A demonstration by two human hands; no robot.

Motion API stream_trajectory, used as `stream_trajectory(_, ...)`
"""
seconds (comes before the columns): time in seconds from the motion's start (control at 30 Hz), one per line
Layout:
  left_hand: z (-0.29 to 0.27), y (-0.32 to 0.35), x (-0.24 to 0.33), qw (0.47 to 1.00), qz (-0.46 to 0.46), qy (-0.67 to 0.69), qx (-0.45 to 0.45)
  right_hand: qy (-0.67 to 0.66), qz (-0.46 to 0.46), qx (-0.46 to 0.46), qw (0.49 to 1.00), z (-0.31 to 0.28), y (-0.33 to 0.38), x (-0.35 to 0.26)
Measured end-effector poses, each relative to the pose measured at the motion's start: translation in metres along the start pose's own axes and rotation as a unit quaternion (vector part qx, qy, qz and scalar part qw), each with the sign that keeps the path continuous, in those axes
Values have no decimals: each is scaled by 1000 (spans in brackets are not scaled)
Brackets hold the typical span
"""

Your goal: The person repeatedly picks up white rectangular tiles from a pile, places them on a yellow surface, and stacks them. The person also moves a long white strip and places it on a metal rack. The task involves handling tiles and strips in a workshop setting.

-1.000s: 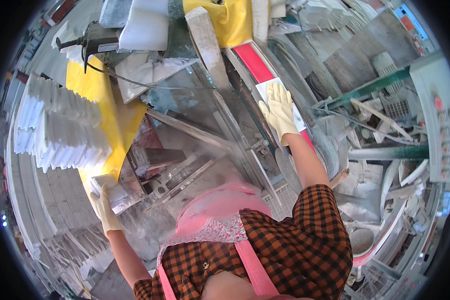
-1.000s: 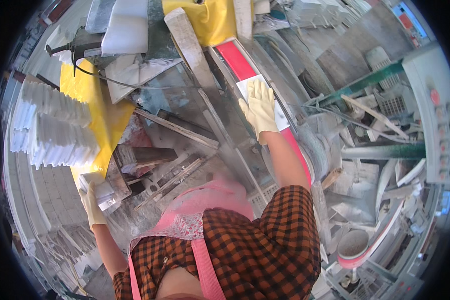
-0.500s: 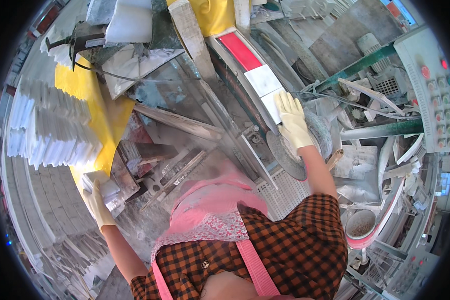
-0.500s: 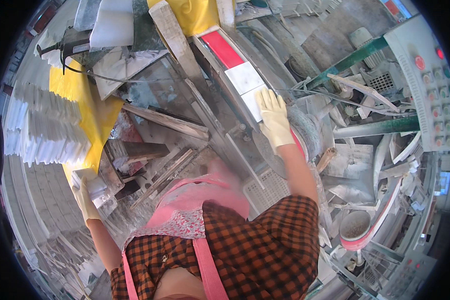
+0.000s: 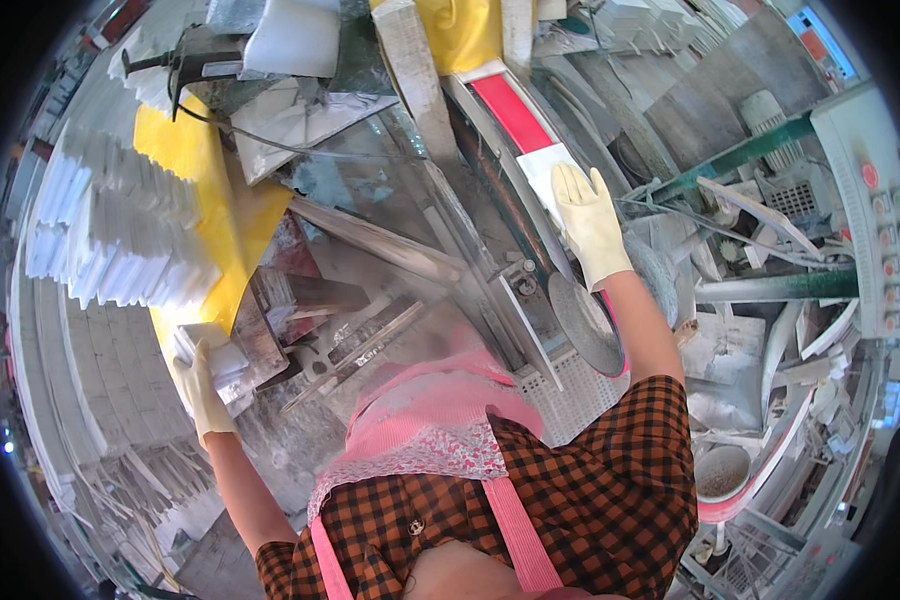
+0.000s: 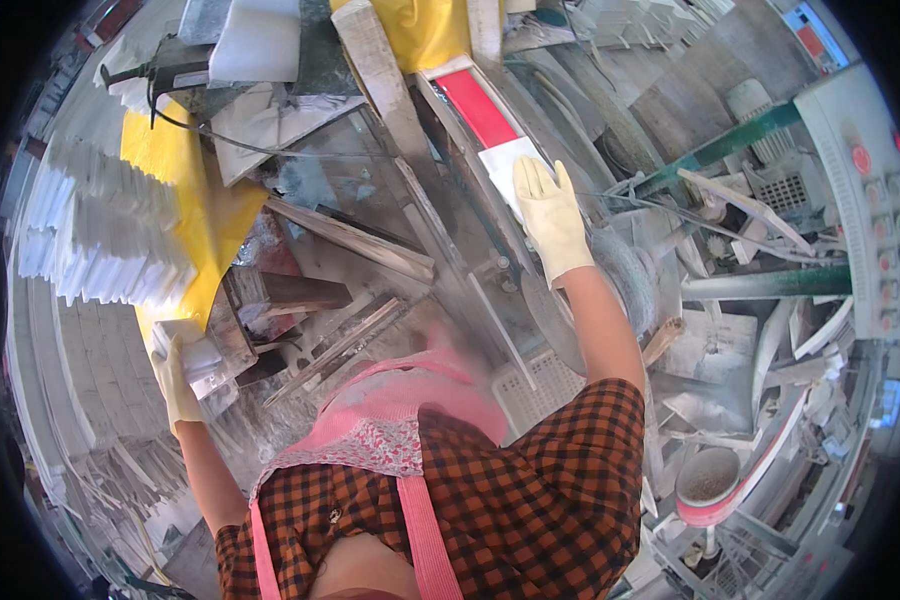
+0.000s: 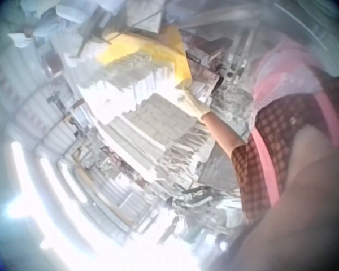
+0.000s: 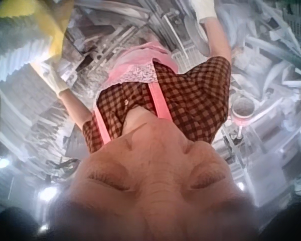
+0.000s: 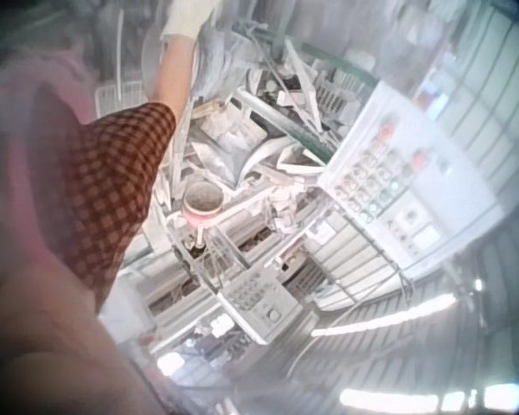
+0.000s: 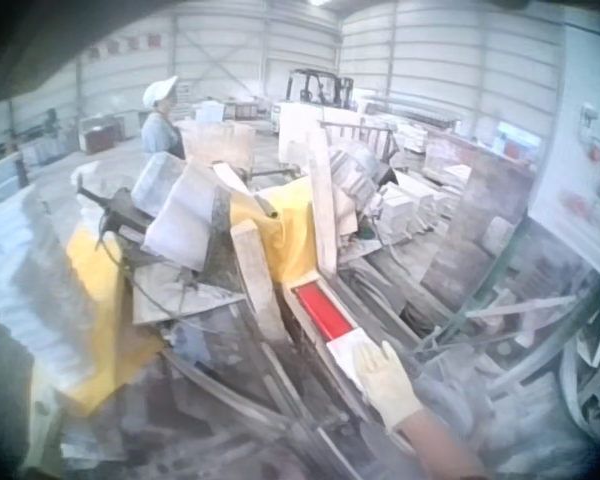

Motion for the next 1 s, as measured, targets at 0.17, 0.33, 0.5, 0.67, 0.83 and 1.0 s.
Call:
stream_trajectory(0.17, 0, -2, -4, 1000, -12, -8, -16, 60, 2, -46, 997, 17, -28, -3)
stream_trajectory(0.33, 3, -1, -8, 1000, 5, 19, -17, -101, -58, 86, 990, -3, -41, -4)
stream_trajectory(0.5, 3, 17, -2, 991, -106, -75, 35, -215, 116, -97, 965, -18, -53, 6)
stream_trajectory(0.67, 7, 26, 31, 991, -125, -18, -46, -425, 188, -54, 884, -67, -95, -50)
stream_trajectory(0.83, 12, 33, 24, 989, -131, 38, -53, -794, 79, -126, 589, -109, -104, -280)
stream_trajectory(1.0, 14, 13, 5, 998, -66, 6, -9, -837, 39, -62, 542, -164, -99, -444)
Point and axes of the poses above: each hand's wrist, its own y-axis away from the middle knuckle, its own z-axis out of the palm, x = y × z, the point moved 5 cm from there along -y, towards the middle knuckle, and after that the axes turned 1 degree about y, right-handed, at the moved point
